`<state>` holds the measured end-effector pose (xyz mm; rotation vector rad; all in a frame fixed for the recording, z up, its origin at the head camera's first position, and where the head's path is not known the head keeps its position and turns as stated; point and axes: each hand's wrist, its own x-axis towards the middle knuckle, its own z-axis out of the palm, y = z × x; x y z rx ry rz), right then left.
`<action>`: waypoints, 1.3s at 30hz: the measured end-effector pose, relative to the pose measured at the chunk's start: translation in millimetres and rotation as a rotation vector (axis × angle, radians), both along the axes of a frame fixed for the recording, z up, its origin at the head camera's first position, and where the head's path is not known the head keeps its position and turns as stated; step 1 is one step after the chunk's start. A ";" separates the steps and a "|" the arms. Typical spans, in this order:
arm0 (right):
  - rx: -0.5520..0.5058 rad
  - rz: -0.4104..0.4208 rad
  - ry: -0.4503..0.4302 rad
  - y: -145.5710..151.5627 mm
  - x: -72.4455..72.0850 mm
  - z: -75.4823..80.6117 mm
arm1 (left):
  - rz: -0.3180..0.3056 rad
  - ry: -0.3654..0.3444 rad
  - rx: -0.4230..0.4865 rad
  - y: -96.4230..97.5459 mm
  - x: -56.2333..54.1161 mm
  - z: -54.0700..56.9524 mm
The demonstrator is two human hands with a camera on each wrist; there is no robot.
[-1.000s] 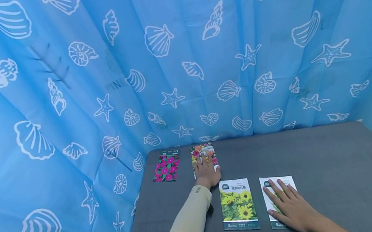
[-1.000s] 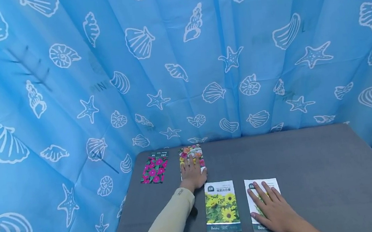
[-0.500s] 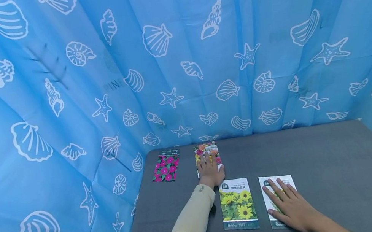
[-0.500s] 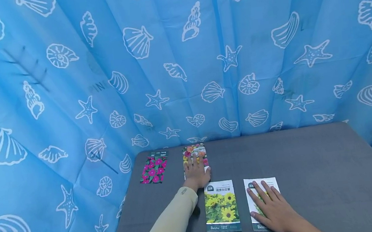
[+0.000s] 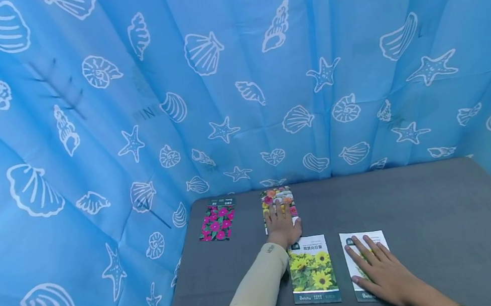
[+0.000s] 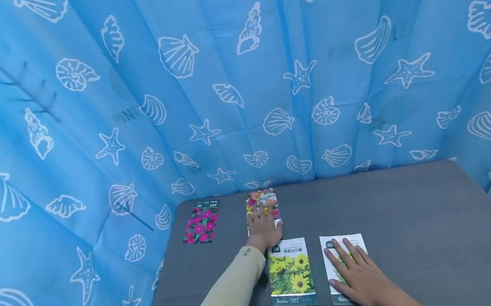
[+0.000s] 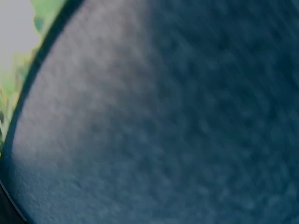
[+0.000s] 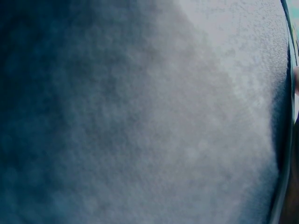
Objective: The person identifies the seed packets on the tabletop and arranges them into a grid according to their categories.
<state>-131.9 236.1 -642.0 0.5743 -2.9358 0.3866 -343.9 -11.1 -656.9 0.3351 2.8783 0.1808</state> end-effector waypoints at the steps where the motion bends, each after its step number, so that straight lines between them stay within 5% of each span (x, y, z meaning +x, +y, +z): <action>1: 0.007 0.003 0.011 0.2 -0.5 -1.1 | -0.003 0.004 -0.003 1.2 -0.4 -0.6; 6: 0.012 0.006 0.036 1.1 -1.0 -3.1 | -0.012 0.005 -0.021 6.7 -2.3 -4.1; 17: -0.063 -0.043 -0.108 -2.7 0.8 9.4 | -0.022 0.023 -0.033 17.6 0.4 -7.0; 39: -0.065 -0.029 -0.086 -0.7 -1.6 2.3 | -0.047 -0.004 -0.016 39.7 4.8 1.8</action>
